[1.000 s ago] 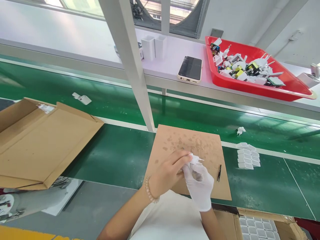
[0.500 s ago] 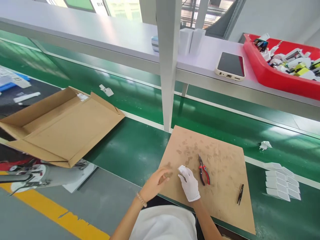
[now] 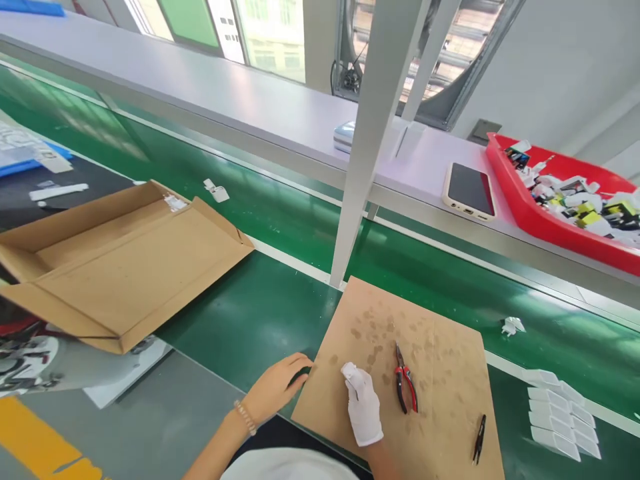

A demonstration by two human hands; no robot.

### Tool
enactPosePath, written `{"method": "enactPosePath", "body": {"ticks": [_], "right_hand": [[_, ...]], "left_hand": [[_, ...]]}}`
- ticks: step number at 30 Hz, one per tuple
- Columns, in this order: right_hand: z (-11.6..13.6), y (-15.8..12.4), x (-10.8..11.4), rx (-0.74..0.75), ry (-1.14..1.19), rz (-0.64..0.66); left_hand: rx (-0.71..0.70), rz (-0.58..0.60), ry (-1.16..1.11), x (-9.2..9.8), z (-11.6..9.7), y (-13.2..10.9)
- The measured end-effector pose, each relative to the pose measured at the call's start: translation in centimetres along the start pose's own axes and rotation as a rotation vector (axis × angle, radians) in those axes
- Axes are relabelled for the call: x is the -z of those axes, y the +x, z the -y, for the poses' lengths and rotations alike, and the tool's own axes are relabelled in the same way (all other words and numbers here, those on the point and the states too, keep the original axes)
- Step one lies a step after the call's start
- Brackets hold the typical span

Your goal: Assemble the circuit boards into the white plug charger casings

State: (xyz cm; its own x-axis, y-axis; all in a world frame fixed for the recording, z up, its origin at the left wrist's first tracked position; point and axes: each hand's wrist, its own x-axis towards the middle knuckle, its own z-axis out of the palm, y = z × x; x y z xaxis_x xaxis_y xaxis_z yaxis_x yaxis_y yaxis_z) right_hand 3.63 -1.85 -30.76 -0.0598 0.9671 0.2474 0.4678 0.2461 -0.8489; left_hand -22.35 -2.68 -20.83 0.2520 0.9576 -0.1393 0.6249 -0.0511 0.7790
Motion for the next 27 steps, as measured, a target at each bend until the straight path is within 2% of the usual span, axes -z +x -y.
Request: {"method": "enactPosePath", "body": {"ticks": [2, 4, 6, 9, 11, 14, 17, 22, 25, 27], "right_hand": [[1.1, 1.1, -0.3, -0.169, 0.150, -0.042], [3.6, 1.9, 0.0, -0.370, 0.330, -0.080], [7.4, 2.5, 0.7, -0.542, 0.531, -0.068], [14.1, 4.0, 2.4, -0.720, 0.830, 0.010], [18.1, 5.3, 3.6, -0.979, 1.342, 0.076], [21.8, 7.2, 5.0, -1.066, 1.666, 0.114], [23.0, 8.5, 5.7, -1.078, 1.728, 0.135], [23.0, 9.4, 5.9, -1.098, 1.803, 0.157], [23.0, 9.4, 5.8, -1.070, 1.817, 0.204], [22.5, 9.6, 5.9, -1.012, 1.748, 0.204]], "left_hand": [[-0.031, -0.006, -0.008, 0.7, -1.4, 0.6], [-0.089, -0.014, -0.045, 1.3, -3.3, 1.0], [-0.182, -0.024, -0.107, 1.9, -5.6, 1.5], [-0.367, -0.054, -0.249, 2.8, -9.2, 2.7], [-0.485, -0.102, -0.367, 3.5, -11.2, 3.6], [-0.596, -0.172, -0.471, 4.6, -13.3, 4.9], [-0.635, -0.186, -0.495, 5.4, -14.2, 5.7], [-0.621, -0.187, -0.492, 5.8, -14.8, 6.5], [-0.620, -0.180, -0.474, 6.1, -15.0, 7.0], [-0.623, -0.170, -0.460, 6.2, -15.1, 7.3]]}}
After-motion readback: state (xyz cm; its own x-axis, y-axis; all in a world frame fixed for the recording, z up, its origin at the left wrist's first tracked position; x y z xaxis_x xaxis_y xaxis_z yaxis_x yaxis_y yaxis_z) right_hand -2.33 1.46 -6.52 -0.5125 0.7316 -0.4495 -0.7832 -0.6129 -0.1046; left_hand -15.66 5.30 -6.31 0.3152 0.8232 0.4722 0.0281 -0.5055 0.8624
